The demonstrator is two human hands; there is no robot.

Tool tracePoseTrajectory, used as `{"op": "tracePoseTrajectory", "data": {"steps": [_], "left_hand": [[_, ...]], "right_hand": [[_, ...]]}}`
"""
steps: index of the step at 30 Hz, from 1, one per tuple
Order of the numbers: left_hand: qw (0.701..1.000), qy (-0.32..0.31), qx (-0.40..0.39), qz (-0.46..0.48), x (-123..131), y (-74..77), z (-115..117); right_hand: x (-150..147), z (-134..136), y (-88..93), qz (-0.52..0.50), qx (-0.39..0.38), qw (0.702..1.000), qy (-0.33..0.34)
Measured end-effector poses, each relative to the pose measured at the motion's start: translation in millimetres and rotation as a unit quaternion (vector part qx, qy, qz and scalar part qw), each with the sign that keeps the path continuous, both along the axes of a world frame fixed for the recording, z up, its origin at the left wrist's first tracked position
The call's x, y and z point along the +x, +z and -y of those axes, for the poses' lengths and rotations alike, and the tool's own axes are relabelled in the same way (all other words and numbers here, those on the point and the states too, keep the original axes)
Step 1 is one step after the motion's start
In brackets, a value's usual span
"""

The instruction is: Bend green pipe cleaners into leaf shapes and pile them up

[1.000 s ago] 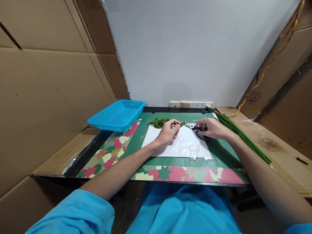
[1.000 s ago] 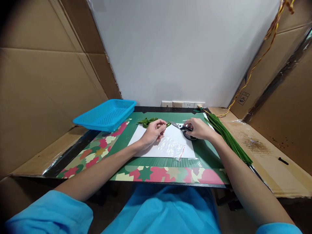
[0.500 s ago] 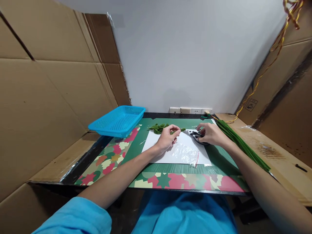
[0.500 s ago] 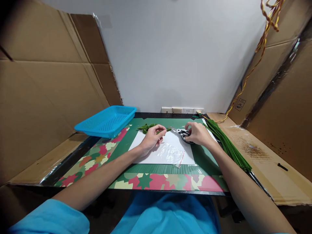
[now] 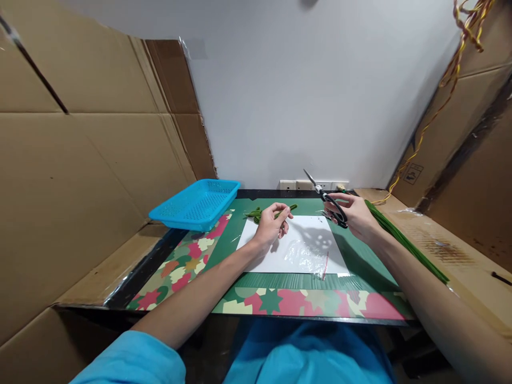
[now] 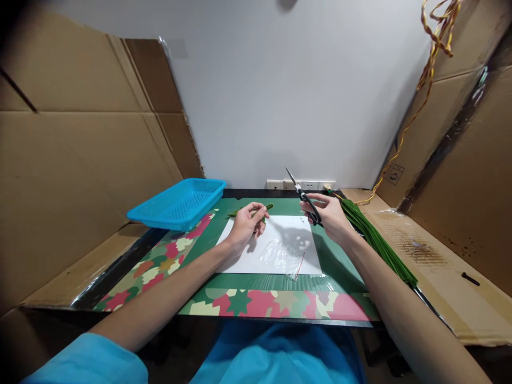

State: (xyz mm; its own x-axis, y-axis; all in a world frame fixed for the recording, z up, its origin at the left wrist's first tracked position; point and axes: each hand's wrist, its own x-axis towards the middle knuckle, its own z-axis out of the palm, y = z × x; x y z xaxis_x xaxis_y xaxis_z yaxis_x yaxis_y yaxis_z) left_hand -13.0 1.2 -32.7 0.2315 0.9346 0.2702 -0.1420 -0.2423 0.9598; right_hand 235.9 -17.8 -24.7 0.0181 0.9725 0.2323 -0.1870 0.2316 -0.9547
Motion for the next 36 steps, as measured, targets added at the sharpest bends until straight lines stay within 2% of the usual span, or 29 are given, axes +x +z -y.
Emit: {"op": "tracePoseTrajectory", "data": {"steps": [5, 12, 19, 22, 25, 29, 36], "left_hand": [[0.999, 0.026, 0.004, 0.018, -5, 3.7, -2], [0.998, 0.054, 0.017, 0.020, -9, 8.5, -1], [0.994, 0.092, 0.035, 0.036, -11, 14.9, 0], [0.992, 0.108, 0.048, 0.040, -11, 15.8, -1], [0.991, 0.113, 0.061, 0.036, -12, 15.7, -2], [0.991, 0.108, 0.071, 0.031, -12, 15.0, -3], [0.992, 0.080, 0.100, 0.019, -14, 18.2, -5]], "right_hand": [[-10, 10, 5.3, -0.064, -0.021, 0.995, 0.078], [-36, 22, 3.7, -0.090, -0.041, 0.991, 0.089], [-46, 30, 3.3, -0.099, -0.068, 0.981, 0.155], [-49, 34, 5.2, -0.085, -0.048, 0.978, 0.184], [-52, 35, 5.1, -0.070, -0.022, 0.980, 0.184], [-53, 34, 3.4, -0.057, 0.007, 0.984, 0.171], [-55, 36, 3.1, -0.059, 0.028, 0.976, 0.205]]}}
